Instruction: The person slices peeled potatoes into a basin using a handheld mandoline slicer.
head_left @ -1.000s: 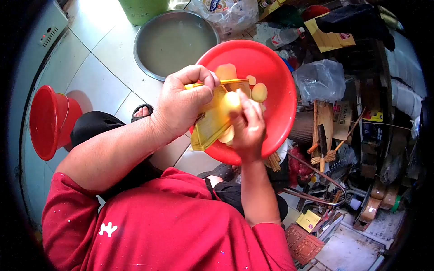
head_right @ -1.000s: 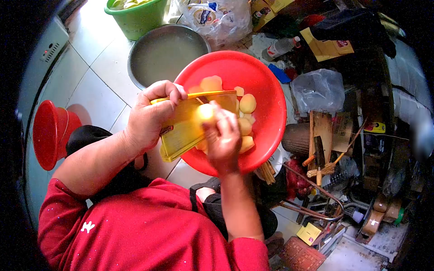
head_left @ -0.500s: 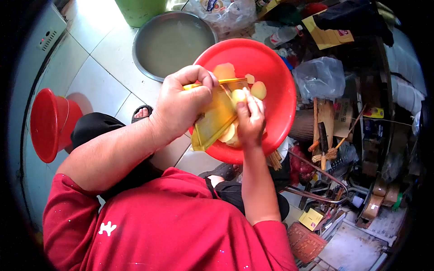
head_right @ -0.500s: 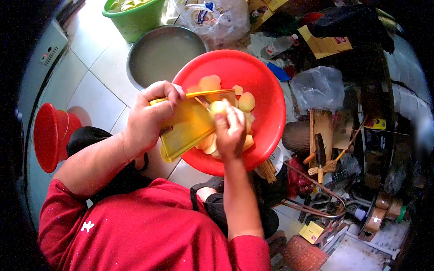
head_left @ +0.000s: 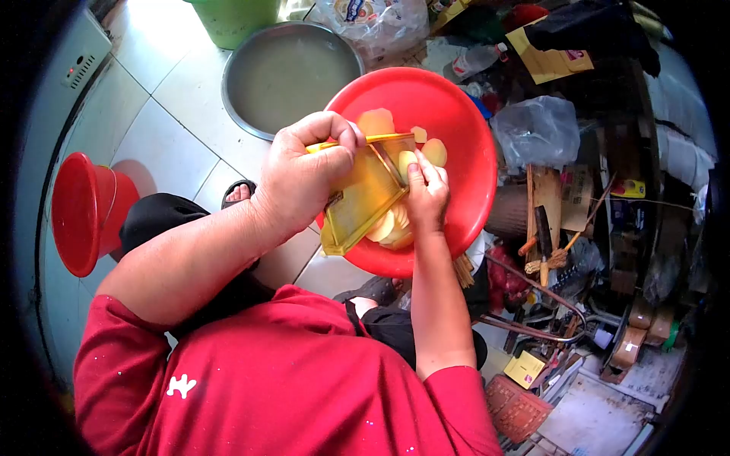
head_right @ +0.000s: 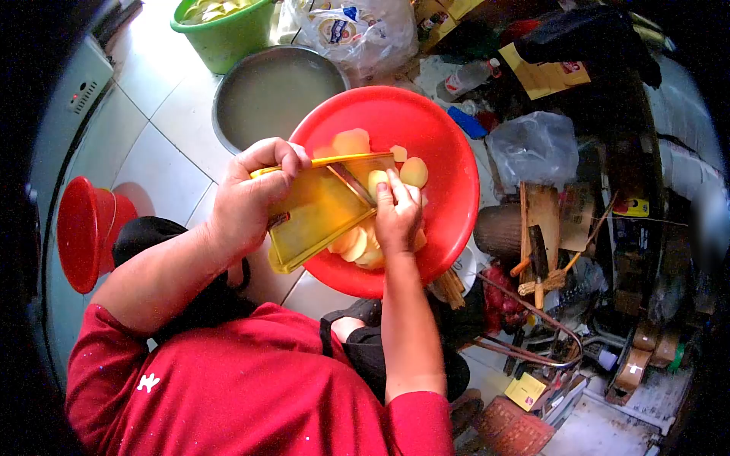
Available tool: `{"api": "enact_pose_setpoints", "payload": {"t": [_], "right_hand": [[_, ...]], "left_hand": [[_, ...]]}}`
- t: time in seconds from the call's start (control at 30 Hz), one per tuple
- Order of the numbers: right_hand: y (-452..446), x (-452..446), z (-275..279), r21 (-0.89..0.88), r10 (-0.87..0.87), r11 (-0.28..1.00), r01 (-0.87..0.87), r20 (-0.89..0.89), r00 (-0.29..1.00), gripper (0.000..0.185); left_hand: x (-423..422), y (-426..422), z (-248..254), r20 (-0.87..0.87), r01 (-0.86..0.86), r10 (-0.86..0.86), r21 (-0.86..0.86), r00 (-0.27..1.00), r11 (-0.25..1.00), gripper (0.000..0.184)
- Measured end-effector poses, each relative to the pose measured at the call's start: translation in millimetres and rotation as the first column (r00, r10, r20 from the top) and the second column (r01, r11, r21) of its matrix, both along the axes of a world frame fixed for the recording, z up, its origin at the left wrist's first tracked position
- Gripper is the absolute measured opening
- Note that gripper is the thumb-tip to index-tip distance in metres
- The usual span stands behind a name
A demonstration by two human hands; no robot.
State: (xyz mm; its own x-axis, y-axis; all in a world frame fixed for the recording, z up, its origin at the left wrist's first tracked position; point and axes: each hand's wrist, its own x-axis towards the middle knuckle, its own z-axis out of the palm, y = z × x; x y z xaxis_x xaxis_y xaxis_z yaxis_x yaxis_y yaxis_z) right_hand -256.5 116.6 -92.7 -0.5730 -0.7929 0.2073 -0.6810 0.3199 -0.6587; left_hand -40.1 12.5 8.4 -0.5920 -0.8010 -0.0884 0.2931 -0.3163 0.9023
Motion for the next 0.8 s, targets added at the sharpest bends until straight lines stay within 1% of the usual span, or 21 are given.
{"api": "enact_pose_setpoints", "payload": {"t": [0.07, 0.1, 0.17, 0.2, 0.23, 0.27, 0.3, 0.33, 0.37, 0.43, 0.47, 0.5, 0.57, 0.63, 0.67, 0.7, 0.77, 0.8], "right_hand": [[3.8, 32.5, 38.2, -0.105, 0.114, 0.99, -0.095, 0.189, 0.975, 0.035], [6.6, 48.0, 55.0, -0.154, 0.218, 0.965, -0.211, 0.027, 0.976, 0.036], [9.2, 69.1, 79.3, -0.205, 0.279, 0.946, -0.252, 0.114, 0.953, 0.038], [7.6, 59.0, 61.7, -0.196, 0.201, 0.967, -0.163, 0.189, 0.961, 0.034], [2.8, 46.4, 30.9, -0.263, 0.129, 0.965, 0.008, 0.5, 0.857, 0.029], [-0.7, 27.6, 7.6, -0.205, 0.039, 0.977, 0.064, 0.462, 0.886, 0.028], [-4.9, 16.4, 4.4, -0.146, -0.054, 0.981, 0.126, 0.417, 0.907, 0.027], [-5.3, 10.0, 0.0, -0.14, -0.057, 0.981, 0.136, 0.46, 0.886, 0.028], [-2.0, 7.6, -5.3, -0.143, -0.055, 0.981, 0.134, 0.458, 0.887, 0.028], [4.2, 29.8, 16.7, -0.215, 0.074, 0.976, 0.03, 0.457, 0.886, 0.027], [8.1, 51.8, 47.2, -0.218, 0.13, 0.975, -0.045, 0.393, 0.91, 0.029], [10.5, 63.2, 54.8, -0.32, 0.261, 0.935, -0.151, 0.334, 0.906, 0.031], [8.0, 61.4, 49.7, -0.341, 0.246, 0.925, -0.167, 0.202, 0.948, 0.033], [-2.0, 39.2, 21.6, -0.296, 0.058, 0.953, 0.065, 0.391, 0.919, 0.03], [-0.9, 12.6, -11.8, -0.19, -0.047, 0.975, 0.118, 0.341, 0.939, 0.026], [-7.5, 11.4, -10.2, -0.218, -0.06, 0.962, 0.165, 0.422, 0.904, 0.024], [-3.2, 15.4, -4.5, -0.21, -0.031, 0.965, 0.157, 0.504, 0.863, 0.023], [-0.1, 29.9, 19.4, -0.222, 0.034, 0.974, 0.054, 0.377, 0.925, 0.023]], "left_hand": [[0.9, 1.8, -0.8, -0.01, -0.012, 0.012, 0.029, 1.0, 1.0, 0.003], [1.1, 1.4, -1.0, -0.001, -0.009, 0.01, 0.016, 1.0, 1.0, 0.003], [1.5, 1.5, -2.4, 0.014, -0.001, 0.001, 0.0, 1.0, 1.0, 0.002], [1.6, 3.2, -3.3, 0.009, -0.001, 0.001, -0.019, 1.0, 1.0, 0.002], [1.6, 2.9, -3.0, 0.001, -0.006, 0.006, -0.042, 1.0, 0.999, 0.003], [2.0, 2.2, -2.2, 0.0, -0.007, 0.007, -0.045, 1.0, 0.999, 0.003], [2.2, 1.9, -1.6, 0.013, -0.001, 0.001, -0.032, 1.0, 0.999, 0.003], [1.8, 1.1, -0.8, 0.024, 0.004, -0.004, -0.02, 1.0, 1.0, 0.003], [1.5, 0.2, -0.3, 0.021, 0.003, -0.003, -0.022, 1.0, 1.0, 0.003], [1.7, 0.7, -1.7, 0.002, -0.001, 0.001, -0.016, 1.0, 1.0, 0.003], [1.5, 1.3, -2.7, 0.004, -0.006, 0.006, -0.011, 1.0, 1.0, 0.003], [1.0, 1.1, -3.1, -0.004, -0.01, 0.01, -0.005, 1.0, 1.0, 0.003], [1.6, 1.4, -3.3, -0.007, -0.006, 0.006, -0.002, 1.0, 1.0, 0.003], [1.2, 1.1, -1.4, 0.028, -0.016, 0.017, -0.039, 0.999, 0.999, 0.003], [1.0, 2.0, -1.1, 0.027, -0.014, 0.015, -0.041, 1.0, 0.999, 0.003], [0.8, 3.3, -1.3, 0.008, -0.009, 0.009, -0.034, 1.0, 0.999, 0.003], [0.7, 1.8, -0.6, -0.011, -0.007, 0.007, -0.028, 1.0, 1.0, 0.003], [1.0, 1.3, -0.4, -0.018, -0.004, 0.004, 0.004, 1.0, 1.0, 0.003]]}}
